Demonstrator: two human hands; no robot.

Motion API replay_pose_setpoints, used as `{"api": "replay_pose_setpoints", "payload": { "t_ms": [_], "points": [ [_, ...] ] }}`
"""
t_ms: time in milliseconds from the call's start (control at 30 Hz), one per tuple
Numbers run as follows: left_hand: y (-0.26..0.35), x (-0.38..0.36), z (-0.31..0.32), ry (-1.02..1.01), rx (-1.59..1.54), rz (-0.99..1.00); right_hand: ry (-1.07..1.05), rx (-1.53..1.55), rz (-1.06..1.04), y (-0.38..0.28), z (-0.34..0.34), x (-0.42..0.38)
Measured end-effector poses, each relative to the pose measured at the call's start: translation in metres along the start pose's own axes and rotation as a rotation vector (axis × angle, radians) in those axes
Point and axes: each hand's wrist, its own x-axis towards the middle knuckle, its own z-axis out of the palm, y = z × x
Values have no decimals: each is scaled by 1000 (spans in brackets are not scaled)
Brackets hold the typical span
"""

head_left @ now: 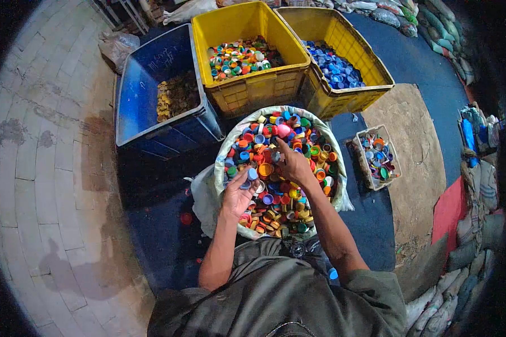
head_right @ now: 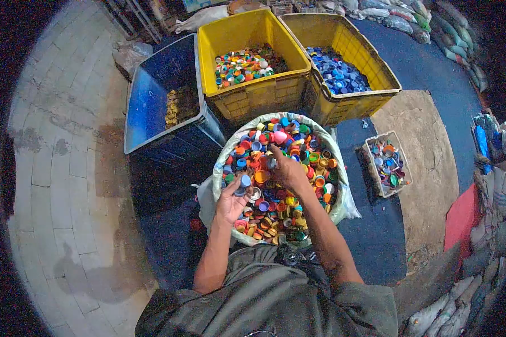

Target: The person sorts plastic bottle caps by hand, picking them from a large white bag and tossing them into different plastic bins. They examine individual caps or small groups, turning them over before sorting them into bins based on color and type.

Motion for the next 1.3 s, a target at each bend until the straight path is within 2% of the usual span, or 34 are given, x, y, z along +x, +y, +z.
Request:
{"api": "replay_pose_setpoints", "payload": {
  "t_ms": [100,200,233,333,367,500,733,833,867,933,967,1000,1067,1100,1200,1300],
  "points": [
    [-4,4,3,36,-102,-24,140,105,-122,12,7,-3],
    [-8,7,4,26,-157,-66,193,463,145,7,9,-15],
    [-9,8,6,23,-146,-68,233,587,148,9,12,-18],
    [-15,13,12,29,-118,-91,231,1197,465,1,1,-37],
    [-18,16,16,43,-113,-104,178,1397,433,6,1,-43],
    [-25,29,37,14,-43,-119,274,1812,550,7,-3,-61],
    [-37,64,77,-46,-89,-166,401,1972,434,16,-19,-69],
    [-45,78,101,-42,-64,-205,336,1964,343,23,-32,-67],
    [-51,82,103,-44,70,-155,309,1955,312,26,-37,-66],
    [-62,86,114,-52,338,-53,344,1933,377,29,-41,-66],
    [-67,86,119,-37,295,-92,388,1923,424,31,-42,-66],
    [-70,84,125,-43,378,-88,431,1912,472,33,-43,-66],
    [-77,84,132,-58,542,-73,438,1918,416,35,-47,-66],
    [-85,86,136,-47,675,44,453,1871,424,34,-49,-65],
    [-83,79,141,-102,975,-85,446,1787,463,30,-53,-68],
    [-87,78,139,-153,1208,72,417,1722,464,35,-49,-70]
  ]
}}
